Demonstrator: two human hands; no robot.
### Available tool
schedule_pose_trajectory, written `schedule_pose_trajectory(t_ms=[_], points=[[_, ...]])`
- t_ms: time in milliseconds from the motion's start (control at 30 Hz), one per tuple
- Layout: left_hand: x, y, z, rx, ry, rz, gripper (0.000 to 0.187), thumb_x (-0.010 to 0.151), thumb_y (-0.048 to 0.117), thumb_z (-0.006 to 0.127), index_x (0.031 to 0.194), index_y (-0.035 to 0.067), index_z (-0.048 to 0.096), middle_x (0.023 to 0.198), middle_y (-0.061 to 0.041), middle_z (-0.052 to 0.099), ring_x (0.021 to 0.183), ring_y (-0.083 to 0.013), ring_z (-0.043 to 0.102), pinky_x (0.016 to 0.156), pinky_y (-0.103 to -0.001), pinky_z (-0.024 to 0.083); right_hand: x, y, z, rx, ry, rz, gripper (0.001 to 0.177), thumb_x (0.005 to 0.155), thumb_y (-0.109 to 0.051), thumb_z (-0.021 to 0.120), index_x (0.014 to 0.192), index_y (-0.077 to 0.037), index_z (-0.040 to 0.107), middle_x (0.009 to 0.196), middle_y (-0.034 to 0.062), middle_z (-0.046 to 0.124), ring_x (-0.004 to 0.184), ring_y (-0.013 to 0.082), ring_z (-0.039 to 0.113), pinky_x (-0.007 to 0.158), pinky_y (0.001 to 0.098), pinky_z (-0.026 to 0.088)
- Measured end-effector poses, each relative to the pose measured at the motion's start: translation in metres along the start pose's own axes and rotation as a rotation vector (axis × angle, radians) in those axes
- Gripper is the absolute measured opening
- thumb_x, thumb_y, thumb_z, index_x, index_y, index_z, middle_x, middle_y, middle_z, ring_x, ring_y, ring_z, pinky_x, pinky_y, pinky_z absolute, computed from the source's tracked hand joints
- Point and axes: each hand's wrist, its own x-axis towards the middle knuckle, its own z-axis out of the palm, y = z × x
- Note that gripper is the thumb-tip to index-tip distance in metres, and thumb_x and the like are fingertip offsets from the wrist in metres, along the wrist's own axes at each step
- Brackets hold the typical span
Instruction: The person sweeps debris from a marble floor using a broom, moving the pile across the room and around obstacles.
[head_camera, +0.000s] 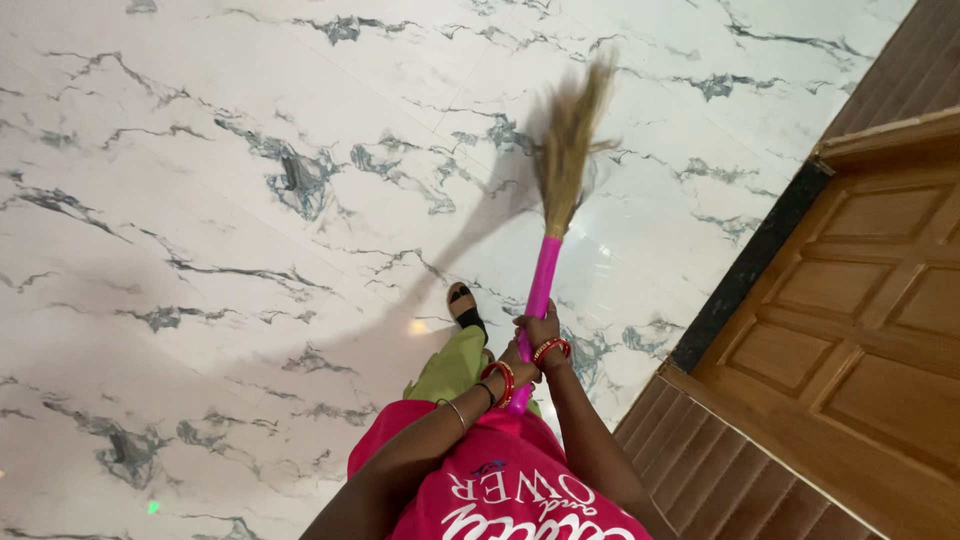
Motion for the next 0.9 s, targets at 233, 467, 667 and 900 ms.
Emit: schedule_pose_trajectory(t_ms=[233, 467, 667, 900], points=[[0.059, -0.036, -0.001, 0.3, -0.325, -0.175, 0.032, 0.074, 0.008, 0.081, 0.098, -0.01, 0.07, 0.081, -0.018, 0.074, 0.061, -0.0228, 0.071, 0.058, -0.035, 0.06, -0.007, 0.024, -0.03, 0.053, 0.302, 0.229, 0.038, 0.076, 0.004, 0.07, 0.11, 0.012, 0.056, 0.071, 0.0162, 0.065, 0.052, 0.0269, 0.063, 0.045, 0.0382, 0.051], [0.049, -0.053, -0.009, 0.008, -0.264, -0.261, 0.023, 0.073, 0.003, 0.078, 0.092, -0.007, 0.069, 0.074, -0.014, 0.07, 0.057, -0.0229, 0.068, 0.053, -0.036, 0.057, 0.003, 0.032, -0.005, -0.083, 0.163, 0.423, 0.031, 0.076, 0.0, 0.075, 0.102, 0.007, 0.058, 0.075, 0.0186, 0.068, 0.058, 0.0277, 0.065, 0.05, 0.0389, 0.053], [0.048, 0.002, -0.026, -0.103, -0.073, -0.066, 0.027, 0.074, 0.003, 0.078, 0.097, -0.009, 0.069, 0.076, -0.014, 0.072, 0.057, -0.0206, 0.068, 0.054, -0.037, 0.059, 0.055, -0.008, 0.025, -0.202, 0.05, 0.218, 0.047, 0.078, 0.007, 0.07, 0.118, 0.008, 0.047, 0.073, 0.018, 0.065, 0.054, 0.0264, 0.064, 0.047, 0.0405, 0.055], [0.025, 0.056, 0.004, 0.138, 0.033, 0.033, 0.074, 0.073, 0.004, 0.081, 0.134, -0.004, 0.04, 0.11, -0.02, 0.067, 0.094, -0.0318, 0.073, 0.08, -0.04, 0.061, 0.037, -0.057, -0.005, -0.097, 0.084, -0.027, 0.057, 0.074, 0.012, 0.067, 0.124, -0.003, 0.046, 0.075, 0.0129, 0.061, 0.05, 0.0235, 0.061, 0.042, 0.0366, 0.051]])
